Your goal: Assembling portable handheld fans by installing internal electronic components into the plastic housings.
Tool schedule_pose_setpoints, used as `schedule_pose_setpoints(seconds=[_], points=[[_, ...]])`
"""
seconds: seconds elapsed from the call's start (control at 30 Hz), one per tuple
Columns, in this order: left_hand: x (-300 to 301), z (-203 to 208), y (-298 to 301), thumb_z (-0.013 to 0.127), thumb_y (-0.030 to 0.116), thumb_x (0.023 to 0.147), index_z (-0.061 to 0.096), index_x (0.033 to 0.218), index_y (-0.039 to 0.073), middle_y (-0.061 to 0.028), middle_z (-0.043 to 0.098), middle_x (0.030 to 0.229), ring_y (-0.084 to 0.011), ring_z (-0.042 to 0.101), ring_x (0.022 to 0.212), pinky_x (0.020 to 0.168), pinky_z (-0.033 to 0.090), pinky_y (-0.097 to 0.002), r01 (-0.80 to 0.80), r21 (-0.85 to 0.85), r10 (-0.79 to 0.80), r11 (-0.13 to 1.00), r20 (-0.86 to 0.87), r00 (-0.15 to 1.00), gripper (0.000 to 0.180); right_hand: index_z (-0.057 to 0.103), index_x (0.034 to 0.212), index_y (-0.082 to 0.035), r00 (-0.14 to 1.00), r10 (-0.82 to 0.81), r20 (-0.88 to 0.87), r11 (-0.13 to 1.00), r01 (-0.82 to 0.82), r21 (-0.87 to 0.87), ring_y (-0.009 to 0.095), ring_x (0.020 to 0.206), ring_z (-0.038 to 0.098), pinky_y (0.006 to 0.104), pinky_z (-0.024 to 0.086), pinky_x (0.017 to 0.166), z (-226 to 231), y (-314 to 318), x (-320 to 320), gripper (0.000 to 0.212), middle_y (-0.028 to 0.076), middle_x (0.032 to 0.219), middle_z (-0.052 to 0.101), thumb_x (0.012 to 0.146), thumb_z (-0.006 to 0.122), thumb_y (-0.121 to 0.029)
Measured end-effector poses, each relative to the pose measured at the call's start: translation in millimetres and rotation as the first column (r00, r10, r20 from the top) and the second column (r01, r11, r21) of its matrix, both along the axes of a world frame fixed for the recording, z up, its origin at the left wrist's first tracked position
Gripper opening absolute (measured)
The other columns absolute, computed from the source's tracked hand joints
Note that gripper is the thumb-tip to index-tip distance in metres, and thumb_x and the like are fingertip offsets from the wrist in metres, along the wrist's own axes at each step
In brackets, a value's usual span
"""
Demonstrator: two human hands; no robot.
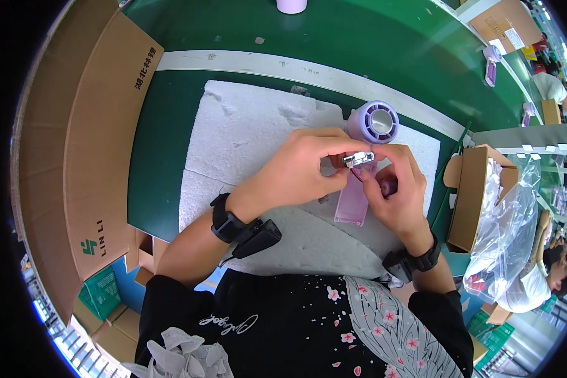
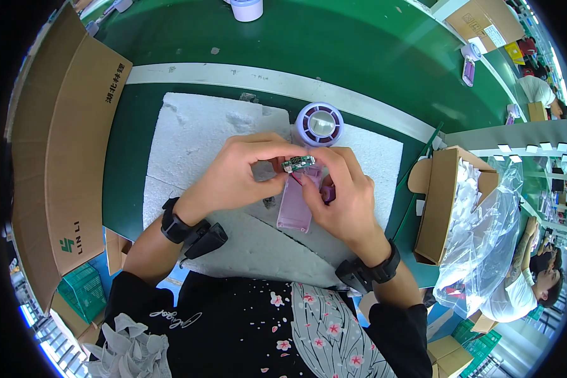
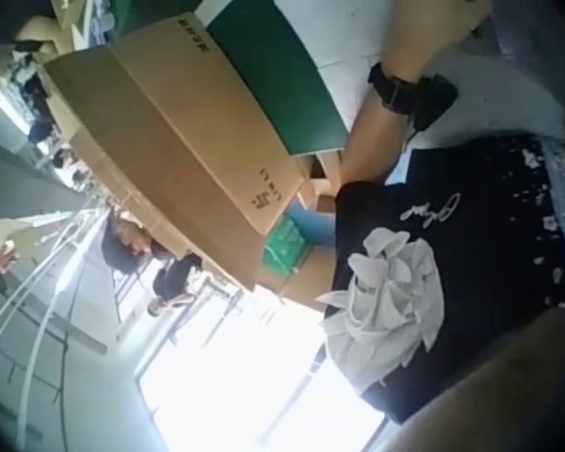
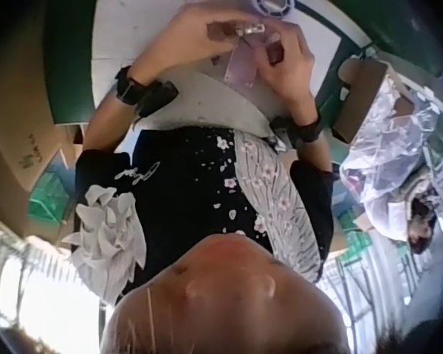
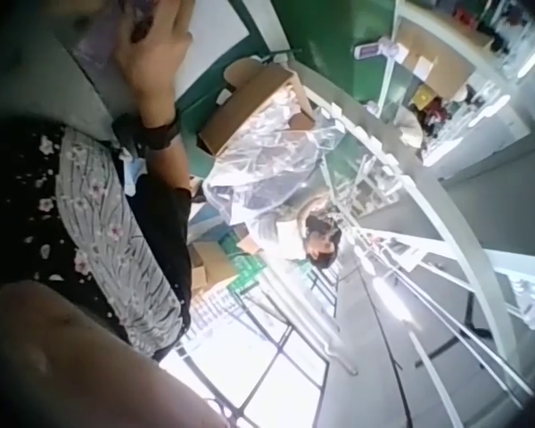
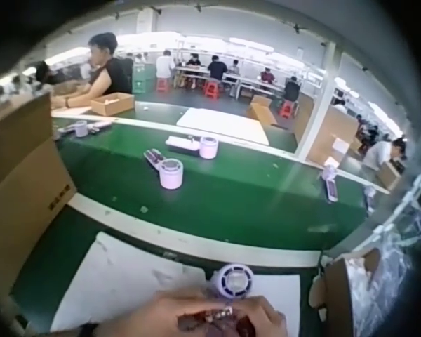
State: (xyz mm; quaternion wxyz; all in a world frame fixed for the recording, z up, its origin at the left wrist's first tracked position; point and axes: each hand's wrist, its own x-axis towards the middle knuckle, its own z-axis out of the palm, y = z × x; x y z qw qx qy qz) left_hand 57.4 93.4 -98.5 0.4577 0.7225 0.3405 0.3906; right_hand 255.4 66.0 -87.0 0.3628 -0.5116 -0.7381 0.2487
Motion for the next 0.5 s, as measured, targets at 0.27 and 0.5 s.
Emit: schedule_pose_setpoints(seconds=[0.27,0.5], points=[[2.0,-7.7,4.2,0.07,-0.005,0.074,0.07,0.109,0.004,-0.0096,0.07,0.097,-0.0171,0.069,0.081,0.075,0.057,-0.0282,-0.038,-0.059,0.039,0.998,0.011,0.999,0.036,0.065,0.103,-0.003,0.998,0.034,0.053,0.985,-0.043,0.166,0.008,0.056,0.055,0.0205,0.044,0.05,-10.5,7.6,6.0,0.033,0.007,0.098,0.064,0.073,0.08,-0.002],[2.7,-12.0,6.8,0.071,-0.002,0.074,0.073,0.101,0.003,-0.0119,0.071,0.094,-0.0211,0.07,0.079,0.071,0.057,-0.0285,-0.077,0.078,0.078,0.994,-0.018,0.997,0.028,0.066,0.104,-0.003,0.999,0.019,0.049,0.99,-0.025,0.136,0.007,0.057,0.054,0.0197,0.043,0.05,-13.9,10.9,7.4,0.038,0.005,0.093,0.064,0.071,0.083,-0.004]])
